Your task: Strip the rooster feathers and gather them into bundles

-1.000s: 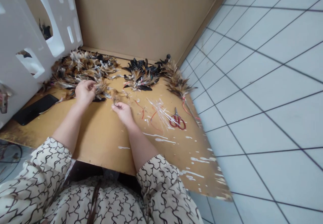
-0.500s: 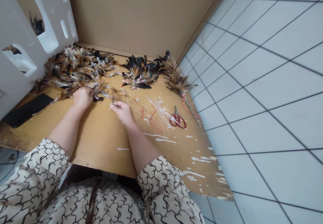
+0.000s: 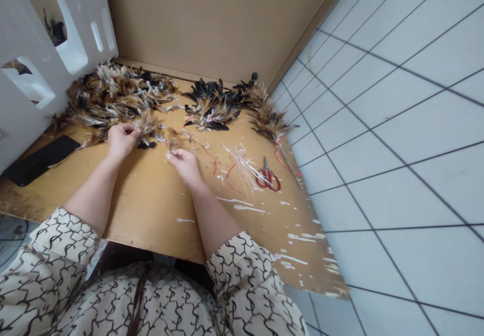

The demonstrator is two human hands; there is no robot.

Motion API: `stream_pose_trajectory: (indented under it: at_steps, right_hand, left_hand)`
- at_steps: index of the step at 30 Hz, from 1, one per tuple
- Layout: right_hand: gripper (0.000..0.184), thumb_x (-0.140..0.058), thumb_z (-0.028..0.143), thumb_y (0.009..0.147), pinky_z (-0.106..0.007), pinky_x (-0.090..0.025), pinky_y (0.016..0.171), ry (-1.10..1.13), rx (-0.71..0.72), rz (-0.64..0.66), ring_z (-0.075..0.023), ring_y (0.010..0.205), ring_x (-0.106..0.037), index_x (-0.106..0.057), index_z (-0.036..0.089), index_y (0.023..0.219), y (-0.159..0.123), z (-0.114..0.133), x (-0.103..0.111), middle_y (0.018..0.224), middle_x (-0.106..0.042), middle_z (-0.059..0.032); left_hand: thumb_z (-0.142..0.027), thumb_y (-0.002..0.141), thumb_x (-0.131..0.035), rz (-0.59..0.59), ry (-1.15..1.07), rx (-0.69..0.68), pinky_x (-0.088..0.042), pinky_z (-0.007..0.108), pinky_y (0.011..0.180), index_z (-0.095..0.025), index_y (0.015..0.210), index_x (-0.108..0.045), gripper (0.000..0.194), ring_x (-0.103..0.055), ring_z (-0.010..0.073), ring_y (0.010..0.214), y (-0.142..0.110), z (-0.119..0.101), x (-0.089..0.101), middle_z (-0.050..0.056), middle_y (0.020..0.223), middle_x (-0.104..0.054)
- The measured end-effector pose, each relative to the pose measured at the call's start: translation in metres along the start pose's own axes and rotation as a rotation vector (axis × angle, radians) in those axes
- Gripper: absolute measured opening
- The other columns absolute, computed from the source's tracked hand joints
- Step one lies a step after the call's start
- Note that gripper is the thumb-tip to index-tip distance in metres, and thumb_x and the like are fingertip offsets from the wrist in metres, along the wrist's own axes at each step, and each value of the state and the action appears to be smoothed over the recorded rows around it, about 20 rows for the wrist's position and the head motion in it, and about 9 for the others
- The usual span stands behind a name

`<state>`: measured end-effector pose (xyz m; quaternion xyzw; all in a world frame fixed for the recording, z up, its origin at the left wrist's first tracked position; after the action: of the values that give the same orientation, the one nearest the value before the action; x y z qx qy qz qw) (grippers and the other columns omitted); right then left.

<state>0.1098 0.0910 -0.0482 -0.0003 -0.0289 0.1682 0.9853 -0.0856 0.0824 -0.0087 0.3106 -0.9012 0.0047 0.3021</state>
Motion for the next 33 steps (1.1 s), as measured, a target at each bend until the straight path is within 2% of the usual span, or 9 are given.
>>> stream_pose_trajectory:
  at_steps: [2, 4, 8, 12, 16, 20, 27, 33]
  right_hand:
    - [0.031, -0.064, 0.046, 0.057, -0.025, -0.024, 0.052, 0.001, -0.002, -0.001, -0.0061, 0.048, -0.029, -0.047, 0.02, 0.054, -0.001, 0.0, 0.0, 0.05, -0.038, 0.0078]
    - [0.032, -0.064, 0.046, 0.057, -0.024, -0.023, 0.052, 0.014, -0.006, 0.003, -0.006, 0.048, -0.029, -0.046, 0.02, 0.054, -0.001, 0.001, -0.001, 0.05, -0.038, 0.0079]
    - [0.032, -0.065, 0.047, 0.057, -0.024, -0.023, 0.05, 0.043, -0.015, 0.004, -0.0059, 0.047, -0.029, -0.047, 0.02, 0.054, -0.001, 0.0, -0.001, 0.05, -0.039, 0.0075]
    - [0.034, -0.067, 0.048, 0.057, -0.023, -0.023, 0.048, 0.083, -0.026, -0.004, -0.0056, 0.046, -0.029, -0.047, 0.02, 0.055, 0.001, -0.003, -0.001, 0.05, -0.039, 0.0076]
    - [0.035, -0.069, 0.048, 0.055, -0.023, -0.023, 0.047, 0.121, -0.03, -0.024, -0.0052, 0.046, -0.03, -0.048, 0.019, 0.056, 0.002, -0.006, 0.0, 0.051, -0.042, 0.0073]
    - [0.033, -0.068, 0.046, 0.056, -0.023, -0.022, 0.047, 0.125, -0.014, -0.028, -0.005, 0.045, -0.031, -0.049, 0.019, 0.056, 0.002, -0.006, 0.001, 0.05, -0.043, 0.0072]
    - [0.033, -0.068, 0.047, 0.057, -0.023, -0.023, 0.047, 0.124, -0.012, -0.035, -0.0053, 0.045, -0.032, -0.05, 0.019, 0.057, 0.002, -0.006, 0.001, 0.05, -0.044, 0.007]
    - [0.035, -0.069, 0.048, 0.054, -0.023, -0.023, 0.046, 0.157, -0.016, -0.048, -0.005, 0.045, -0.032, -0.05, 0.02, 0.059, 0.002, -0.006, 0.0, 0.052, -0.045, 0.007]
  left_hand:
    - [-0.017, 0.065, -0.06, 0.025, -0.301, 0.086, -0.038, 0.022, 0.053, -0.016, 0.055, -0.06, 0.01, -0.048, 0.0103, 0.046, -0.004, 0.0, -0.004, -0.002, 0.049, -0.054]
    - [-0.016, 0.062, -0.061, 0.092, -0.547, 0.152, -0.032, 0.02, 0.045, -0.016, 0.051, -0.057, 0.012, -0.037, 0.0064, 0.039, -0.009, -0.003, -0.012, -0.005, 0.041, -0.047]
    - [-0.012, 0.054, -0.063, 0.232, -0.775, 0.272, -0.028, 0.018, 0.041, -0.014, 0.048, -0.058, 0.009, -0.036, 0.0047, 0.036, -0.02, -0.008, -0.028, -0.004, 0.039, -0.048]
    - [-0.01, 0.051, -0.066, 0.324, -0.809, 0.312, -0.031, 0.018, 0.042, -0.013, 0.048, -0.06, 0.007, -0.043, 0.0053, 0.039, -0.027, -0.009, -0.039, -0.002, 0.043, -0.055]
    - [-0.008, 0.051, -0.068, 0.373, -0.823, 0.31, -0.03, 0.017, 0.041, -0.013, 0.05, -0.061, 0.008, -0.04, 0.0041, 0.038, -0.028, -0.009, -0.044, -0.003, 0.043, -0.054]
    - [-0.004, 0.053, -0.065, 0.395, -0.845, 0.369, -0.03, 0.018, 0.039, -0.013, 0.05, -0.059, 0.011, -0.039, 0.0041, 0.036, -0.03, -0.007, -0.046, -0.003, 0.042, -0.054]
    - [-0.006, 0.06, -0.065, 0.508, -0.881, 0.364, -0.044, 0.019, 0.046, -0.012, 0.056, -0.058, 0.01, -0.047, 0.0053, 0.041, -0.036, -0.013, -0.052, -0.001, 0.05, -0.059]
    - [0.0, 0.062, -0.058, 0.574, -0.904, 0.382, -0.049, 0.021, 0.05, -0.012, 0.056, -0.056, 0.013, -0.052, 0.0066, 0.043, -0.044, -0.017, -0.057, 0.0, 0.051, -0.059]
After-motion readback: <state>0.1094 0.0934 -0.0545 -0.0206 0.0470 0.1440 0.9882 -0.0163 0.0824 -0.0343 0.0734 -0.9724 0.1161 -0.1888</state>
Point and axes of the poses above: each hand's wrist, its own y-axis towards the middle knuckle, its own x-axis out of the back of the hand, z = x × y, the point moved 6 cm from there along y, towards the middle knuckle
